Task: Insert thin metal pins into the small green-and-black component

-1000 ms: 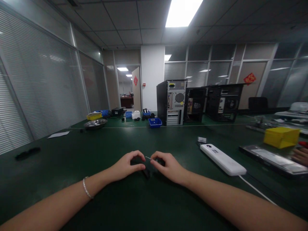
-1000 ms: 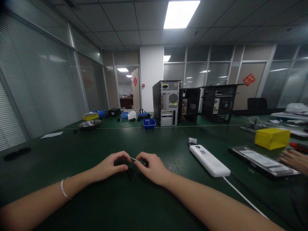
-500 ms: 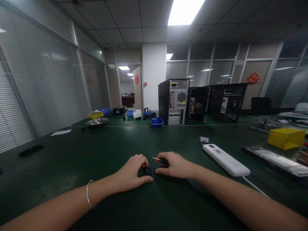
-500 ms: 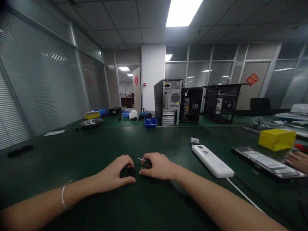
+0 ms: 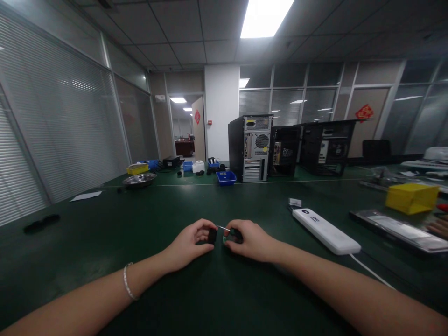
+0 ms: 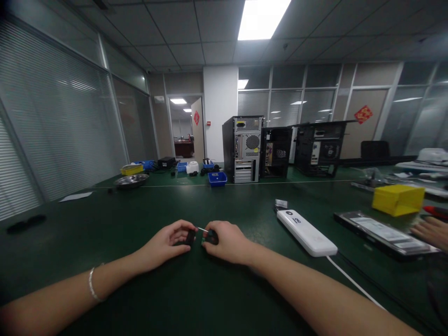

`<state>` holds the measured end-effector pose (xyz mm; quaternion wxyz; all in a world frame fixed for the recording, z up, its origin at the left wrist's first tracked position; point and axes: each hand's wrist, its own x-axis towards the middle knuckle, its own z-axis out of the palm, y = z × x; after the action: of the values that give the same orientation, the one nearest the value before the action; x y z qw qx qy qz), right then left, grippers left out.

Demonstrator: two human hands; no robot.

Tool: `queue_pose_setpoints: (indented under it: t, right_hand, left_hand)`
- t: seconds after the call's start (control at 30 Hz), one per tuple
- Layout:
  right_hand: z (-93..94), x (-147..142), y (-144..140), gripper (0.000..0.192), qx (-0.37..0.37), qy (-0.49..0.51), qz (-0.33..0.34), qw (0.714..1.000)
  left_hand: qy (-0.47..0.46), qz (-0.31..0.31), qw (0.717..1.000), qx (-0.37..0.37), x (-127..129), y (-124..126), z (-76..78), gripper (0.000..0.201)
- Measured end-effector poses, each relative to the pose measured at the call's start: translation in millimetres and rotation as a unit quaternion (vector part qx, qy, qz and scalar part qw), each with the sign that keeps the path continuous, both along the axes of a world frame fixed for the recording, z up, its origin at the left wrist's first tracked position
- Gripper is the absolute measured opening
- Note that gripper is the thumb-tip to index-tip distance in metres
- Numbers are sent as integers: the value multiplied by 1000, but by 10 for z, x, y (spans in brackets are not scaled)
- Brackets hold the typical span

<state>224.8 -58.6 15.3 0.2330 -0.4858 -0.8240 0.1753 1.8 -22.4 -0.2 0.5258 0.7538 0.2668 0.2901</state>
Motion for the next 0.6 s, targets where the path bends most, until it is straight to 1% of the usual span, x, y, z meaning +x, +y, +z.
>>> queue_pose_setpoints:
  t: [0.1, 0.23, 0.37, 0.6]
  right_hand:
    - [-1, -35, -9, 22, 37, 43, -20, 998]
    - [-22, -93, -41, 23, 73, 79, -13, 994]
    - [-29, -137, -83, 23, 73, 75, -2, 994]
    - [-38, -176, -102, 20, 78, 67, 5, 995]
  left_hand:
    - [-25, -4, 999, -33, 12, 19, -29, 39]
    - [-32, -3, 998, -51, 34, 24, -61, 40]
    - [-35, -10, 998, -56, 47, -8, -55, 41]
    - [-11, -15, 999, -33, 67, -99, 31, 41]
